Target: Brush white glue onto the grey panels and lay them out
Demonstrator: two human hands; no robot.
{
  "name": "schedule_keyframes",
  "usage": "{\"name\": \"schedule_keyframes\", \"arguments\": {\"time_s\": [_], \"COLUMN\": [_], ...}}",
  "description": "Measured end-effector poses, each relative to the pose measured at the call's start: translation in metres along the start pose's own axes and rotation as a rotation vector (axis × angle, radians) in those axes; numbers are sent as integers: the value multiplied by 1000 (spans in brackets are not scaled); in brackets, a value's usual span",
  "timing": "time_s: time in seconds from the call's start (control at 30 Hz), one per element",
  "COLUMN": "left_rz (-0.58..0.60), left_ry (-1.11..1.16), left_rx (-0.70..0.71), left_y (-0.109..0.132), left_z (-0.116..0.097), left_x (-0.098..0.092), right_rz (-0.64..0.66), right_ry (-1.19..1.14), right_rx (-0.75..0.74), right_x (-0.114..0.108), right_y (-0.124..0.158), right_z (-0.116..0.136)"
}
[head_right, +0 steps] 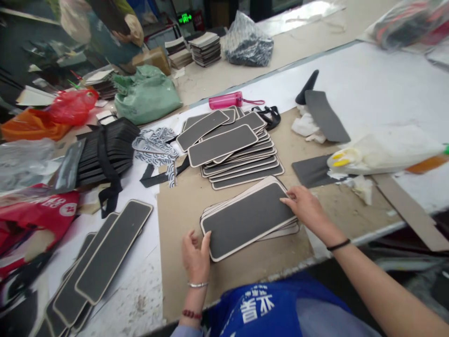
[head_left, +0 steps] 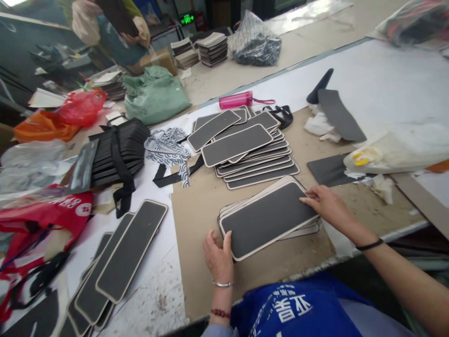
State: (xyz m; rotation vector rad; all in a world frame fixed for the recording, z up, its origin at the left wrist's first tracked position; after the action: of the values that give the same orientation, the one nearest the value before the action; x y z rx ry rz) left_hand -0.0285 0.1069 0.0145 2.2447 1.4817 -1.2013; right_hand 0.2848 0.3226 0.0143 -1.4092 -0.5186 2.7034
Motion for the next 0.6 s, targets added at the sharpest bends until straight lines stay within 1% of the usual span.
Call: {"name": "schedule_keyframes", "arguments": {"time_s": [0.07,0.1,0.17,0.23,0.3,0.37,0.43,0.5,0.6], "left_rz": [-103,-106,-26,108,217,280,305,310,309], "left_ry": [-67,-78,-67,-70,-113,-161,-194,-211,-210], "left_rx": [273,414,675,859,942,963,968,974,994], "left_y": [1,3,10,16,19,20,20,21,22], "left_z": [-23,-37,-66,-89,-101,-105,-103,-100,-97], "left_x": [-6,-3,10,29,48,63,73,78,81], "right_rz": [16,25,30,22,13,12,14,18,-19], "right_ry": [10,15,25,28,23,23,38,75,218], "right_rx": [6,11,23,30,24,11,-1,-19,-66], "right_x": [-1,-2,-3,-4,-4,-3,-4,-7,-14], "right_y": [1,2,2,3,4,4,4,4,9], "right_z": [4,6,8,10,10,11,11,15,35]}}
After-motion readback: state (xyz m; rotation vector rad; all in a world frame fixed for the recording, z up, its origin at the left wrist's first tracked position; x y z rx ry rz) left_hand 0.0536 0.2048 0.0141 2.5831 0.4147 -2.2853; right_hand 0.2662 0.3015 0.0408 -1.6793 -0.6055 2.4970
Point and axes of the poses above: each hand's wrist, its own y-axis away from the middle knuckle, its own x-axis out of the palm, z = x × y, the point moved 7 cm from there along -y, towards the middle knuckle, and after that the axes turned 14 degrees about -z, right-handed, at the moved point
